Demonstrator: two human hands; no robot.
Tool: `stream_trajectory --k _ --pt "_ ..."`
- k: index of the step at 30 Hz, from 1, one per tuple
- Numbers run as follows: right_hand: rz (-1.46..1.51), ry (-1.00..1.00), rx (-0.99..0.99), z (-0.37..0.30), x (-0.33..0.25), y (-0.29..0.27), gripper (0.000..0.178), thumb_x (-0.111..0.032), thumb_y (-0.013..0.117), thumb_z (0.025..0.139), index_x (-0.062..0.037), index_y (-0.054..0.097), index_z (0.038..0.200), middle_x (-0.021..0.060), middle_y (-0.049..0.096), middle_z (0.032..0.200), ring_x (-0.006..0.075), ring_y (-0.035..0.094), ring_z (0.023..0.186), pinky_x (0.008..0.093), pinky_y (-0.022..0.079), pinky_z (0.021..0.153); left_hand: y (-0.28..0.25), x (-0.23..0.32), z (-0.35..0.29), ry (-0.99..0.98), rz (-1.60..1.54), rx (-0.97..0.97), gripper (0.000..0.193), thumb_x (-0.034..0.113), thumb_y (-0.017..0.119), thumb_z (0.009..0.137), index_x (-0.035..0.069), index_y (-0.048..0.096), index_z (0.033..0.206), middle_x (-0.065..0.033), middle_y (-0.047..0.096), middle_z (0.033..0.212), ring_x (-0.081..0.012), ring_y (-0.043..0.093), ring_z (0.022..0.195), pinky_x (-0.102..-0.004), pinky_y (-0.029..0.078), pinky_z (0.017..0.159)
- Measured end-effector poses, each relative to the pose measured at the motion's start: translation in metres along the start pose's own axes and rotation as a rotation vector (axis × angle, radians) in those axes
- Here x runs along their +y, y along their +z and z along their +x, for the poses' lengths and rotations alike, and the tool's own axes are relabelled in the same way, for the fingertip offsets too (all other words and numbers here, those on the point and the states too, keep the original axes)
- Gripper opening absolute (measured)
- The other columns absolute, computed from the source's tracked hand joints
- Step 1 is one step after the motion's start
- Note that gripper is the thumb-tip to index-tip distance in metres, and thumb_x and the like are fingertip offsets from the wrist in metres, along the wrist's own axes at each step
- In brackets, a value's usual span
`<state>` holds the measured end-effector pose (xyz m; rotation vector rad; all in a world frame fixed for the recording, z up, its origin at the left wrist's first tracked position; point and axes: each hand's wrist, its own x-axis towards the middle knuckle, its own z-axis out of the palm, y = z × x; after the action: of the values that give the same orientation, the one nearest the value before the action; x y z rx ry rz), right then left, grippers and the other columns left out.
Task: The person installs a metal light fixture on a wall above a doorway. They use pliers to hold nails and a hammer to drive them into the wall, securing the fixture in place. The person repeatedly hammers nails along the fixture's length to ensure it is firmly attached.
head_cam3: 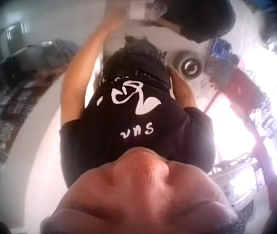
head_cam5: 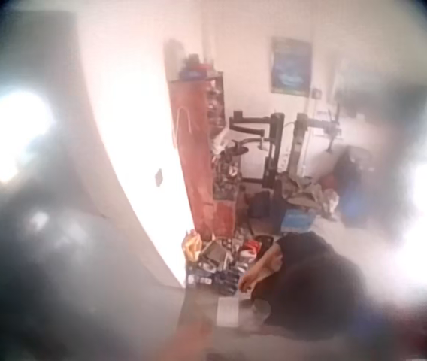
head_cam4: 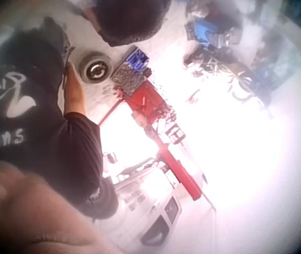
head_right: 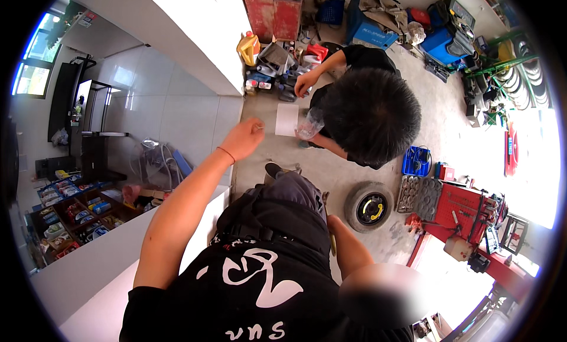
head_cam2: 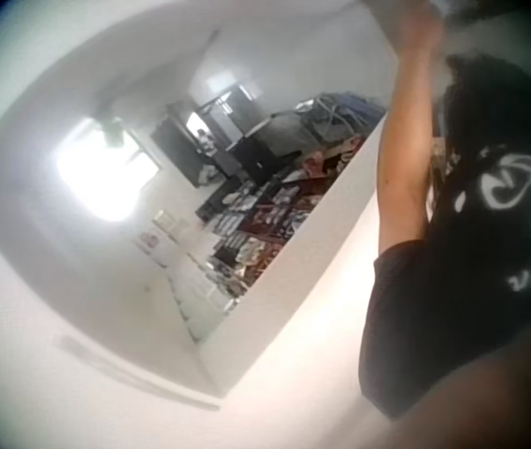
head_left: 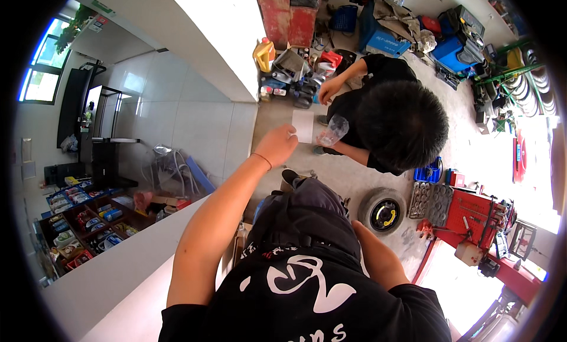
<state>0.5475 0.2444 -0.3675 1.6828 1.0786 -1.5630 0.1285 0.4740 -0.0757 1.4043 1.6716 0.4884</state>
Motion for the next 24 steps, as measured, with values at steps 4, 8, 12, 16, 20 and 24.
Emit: stream_trajectory --k 4,8,12,16,20,24 --pt "0.019 0.004 0.002 0.0 -0.002 0.003 0.03 -0.034 0.075 0.082 -0.0045 0.078 0.083 0.0114 0.075 0.08 0.0233 0.072 0.073 0.0402 0.057 0.069 -0.003 0.006 0.009 0.027 0.099 0.026 0.029 0.023 0.059 0.092 0.002 0.066 0.111 -0.024 0.072 0.097 -0.0433 0.068 0.097 -0.0498 0.053 0.087" --pt "0.035 0.005 0.002 -0.003 -0.001 0.006 0.03 -0.034 0.075 0.082 -0.0043 0.078 0.083 0.0114 0.075 0.08 0.0232 0.072 0.072 0.0402 0.057 0.069 0.004 0.014 0.009 0.054 0.108 0.049 0.026 0.022 0.061 0.092 0.003 0.066 0.109 -0.0231 0.072 0.094 -0.0434 0.068 0.093 -0.0501 0.053 0.084" --pt "0.045 0.003 0.006 -0.005 -0.003 0.009 0.03 -0.034 0.075 0.082 -0.0041 0.078 0.083 0.0115 0.075 0.079 0.0232 0.072 0.072 0.0402 0.057 0.069 0.013 0.015 0.005 0.114 0.126 0.039 0.021 0.022 0.064 0.091 0.004 0.066 0.102 -0.0178 0.071 0.084 -0.039 0.068 0.082 -0.0472 0.054 0.075" --pt "0.057 0.001 0.013 -0.004 -0.006 0.01 0.031 -0.034 0.075 0.082 -0.0039 0.078 0.083 0.0115 0.075 0.079 0.0231 0.072 0.072 0.0401 0.056 0.068 0.018 0.025 0.001 0.161 0.167 0.002 0.02 0.023 0.064 0.092 0.004 0.066 0.098 -0.0163 0.07 0.079 -0.0377 0.068 0.077 -0.0467 0.053 0.07" --pt "0.061 -0.003 0.01 -0.004 -0.01 0.014 0.031 -0.034 0.075 0.082 -0.0036 0.078 0.083 0.0116 0.074 0.079 0.023 0.071 0.071 0.0401 0.056 0.068 0.017 0.019 0.001 0.154 0.15 -0.017 0.02 0.023 0.064 0.093 0.004 0.066 0.099 -0.0178 0.069 0.078 -0.0381 0.067 0.075 -0.0469 0.052 0.07" --pt "0.044 -0.002 0.005 -0.006 -0.012 0.008 0.031 -0.034 0.075 0.082 -0.0034 0.077 0.083 0.0116 0.074 0.079 0.0229 0.071 0.071 0.0401 0.056 0.068 0.013 0.014 -0.002 0.151 0.126 -0.006 0.022 0.024 0.064 0.093 0.004 0.067 0.1 -0.0185 0.069 0.078 -0.0386 0.067 0.075 -0.0469 0.052 0.07"
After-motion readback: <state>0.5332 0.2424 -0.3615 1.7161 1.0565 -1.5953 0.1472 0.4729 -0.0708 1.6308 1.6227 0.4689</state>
